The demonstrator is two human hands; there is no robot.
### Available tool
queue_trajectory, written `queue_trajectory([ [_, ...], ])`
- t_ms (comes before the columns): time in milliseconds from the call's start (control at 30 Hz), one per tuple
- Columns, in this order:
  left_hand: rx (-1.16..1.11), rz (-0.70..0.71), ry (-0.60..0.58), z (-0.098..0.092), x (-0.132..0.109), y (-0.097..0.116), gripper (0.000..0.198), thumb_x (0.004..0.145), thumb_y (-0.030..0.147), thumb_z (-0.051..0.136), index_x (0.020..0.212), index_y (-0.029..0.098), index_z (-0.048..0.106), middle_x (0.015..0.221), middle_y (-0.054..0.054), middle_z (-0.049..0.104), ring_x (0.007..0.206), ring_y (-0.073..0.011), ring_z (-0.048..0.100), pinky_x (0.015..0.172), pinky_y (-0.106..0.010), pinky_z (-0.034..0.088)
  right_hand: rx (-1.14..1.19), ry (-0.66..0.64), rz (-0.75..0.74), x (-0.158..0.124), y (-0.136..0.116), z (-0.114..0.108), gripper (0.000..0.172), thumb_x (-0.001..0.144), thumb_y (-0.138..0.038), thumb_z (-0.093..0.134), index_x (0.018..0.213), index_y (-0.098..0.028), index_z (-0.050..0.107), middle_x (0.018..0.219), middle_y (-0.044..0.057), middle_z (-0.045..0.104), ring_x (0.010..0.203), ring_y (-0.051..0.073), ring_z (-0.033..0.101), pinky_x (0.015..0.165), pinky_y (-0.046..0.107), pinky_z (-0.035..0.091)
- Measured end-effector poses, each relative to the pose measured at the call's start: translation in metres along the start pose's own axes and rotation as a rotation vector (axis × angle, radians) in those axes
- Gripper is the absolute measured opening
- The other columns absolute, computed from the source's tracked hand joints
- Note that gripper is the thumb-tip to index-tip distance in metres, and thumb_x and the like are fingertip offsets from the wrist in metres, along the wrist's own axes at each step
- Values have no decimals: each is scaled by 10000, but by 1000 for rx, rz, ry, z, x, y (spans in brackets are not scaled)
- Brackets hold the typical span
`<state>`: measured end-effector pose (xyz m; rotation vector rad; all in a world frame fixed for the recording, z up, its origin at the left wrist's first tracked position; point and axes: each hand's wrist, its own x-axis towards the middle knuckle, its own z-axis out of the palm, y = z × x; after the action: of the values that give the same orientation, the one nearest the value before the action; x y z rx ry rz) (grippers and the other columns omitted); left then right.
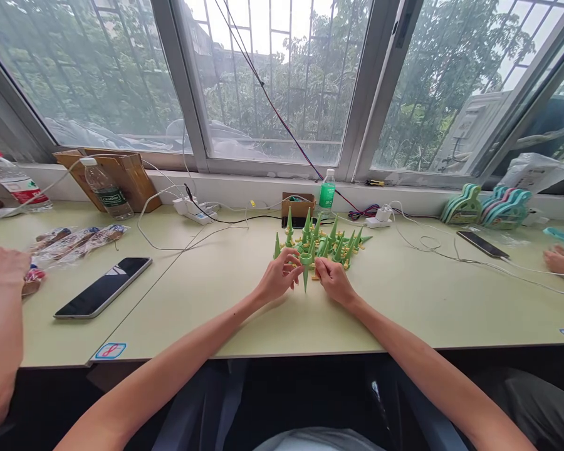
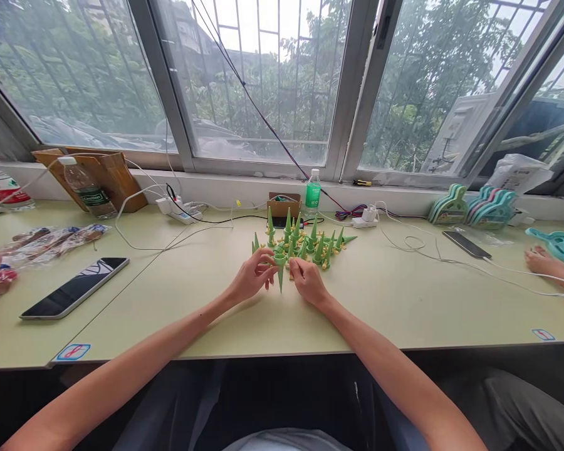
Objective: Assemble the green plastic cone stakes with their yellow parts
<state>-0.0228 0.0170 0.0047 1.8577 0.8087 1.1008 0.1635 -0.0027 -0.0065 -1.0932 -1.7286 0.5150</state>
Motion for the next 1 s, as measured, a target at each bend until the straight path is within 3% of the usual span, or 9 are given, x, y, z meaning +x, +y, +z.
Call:
queue_trajectory([
  [100, -58, -37, -28, -1, 1, 0, 377, 889, 543, 536, 890, 167, 513, 773, -11, 572, 519, -96, 576, 421, -199, 472, 36, 17, 11, 0, 2, -1, 459, 984, -503, 358, 650, -197, 428, 569, -23, 433, 513, 111, 383, 499, 249, 331],
  [200, -132, -139, -91, -1, 2, 2, 543, 902, 623, 443, 716, 127, 558, 626, -20, 549, 443, -88, 525, 387, -198, 419, 50, 18, -2, -1, 3, -2, 457, 982, -522, 357, 667, -199, 429, 581, -23, 433, 524, 113, 383, 497, 245, 334],
  [333, -246, -284, -186, -4, 2, 10, 715, 879, 726, 343, 676, 94, 612, 603, -64, 586, 425, -98, 514, 385, -214, 397, 50, -28, -35, -1, 0, -3, 447, 983, -514, 362, 676, -197, 434, 599, -18, 464, 538, 111, 408, 520, 239, 347],
  [500, -268, -369, -208, -5, 1, 13, 716, 836, 745, 418, 669, 80, 623, 635, -81, 599, 439, -104, 508, 388, -225, 394, 55, -91, -72, -1, -1, -4, 423, 988, -482, 372, 686, -194, 442, 625, -12, 502, 552, 108, 434, 559, 236, 362],
  [767, -256, -306, -245, -7, -2, 12, 589, 868, 661, 478, 755, 98, 606, 677, -66, 606, 480, -95, 518, 413, -214, 409, 70, -91, -59, -2, 2, -4, 433, 976, -499, 387, 669, -195, 410, 586, -29, 456, 517, 97, 382, 517, 232, 328],
  [900, -141, -238, -231, -8, -4, 10, 441, 835, 575, 604, 859, 135, 593, 547, 16, 524, 448, -90, 489, 404, -195, 392, 26, -101, -57, -2, 0, -4, 456, 975, -492, 382, 627, -197, 380, 563, -28, 426, 508, 98, 355, 505, 243, 300],
  [1000, -40, -185, -199, -7, -4, 7, 412, 800, 530, 664, 959, 151, 629, 620, 6, 554, 477, -90, 497, 384, -184, 374, -23, -85, -69, -2, 0, -3, 460, 973, -467, 373, 601, -201, 325, 527, -34, 374, 485, 95, 307, 492, 257, 258],
])
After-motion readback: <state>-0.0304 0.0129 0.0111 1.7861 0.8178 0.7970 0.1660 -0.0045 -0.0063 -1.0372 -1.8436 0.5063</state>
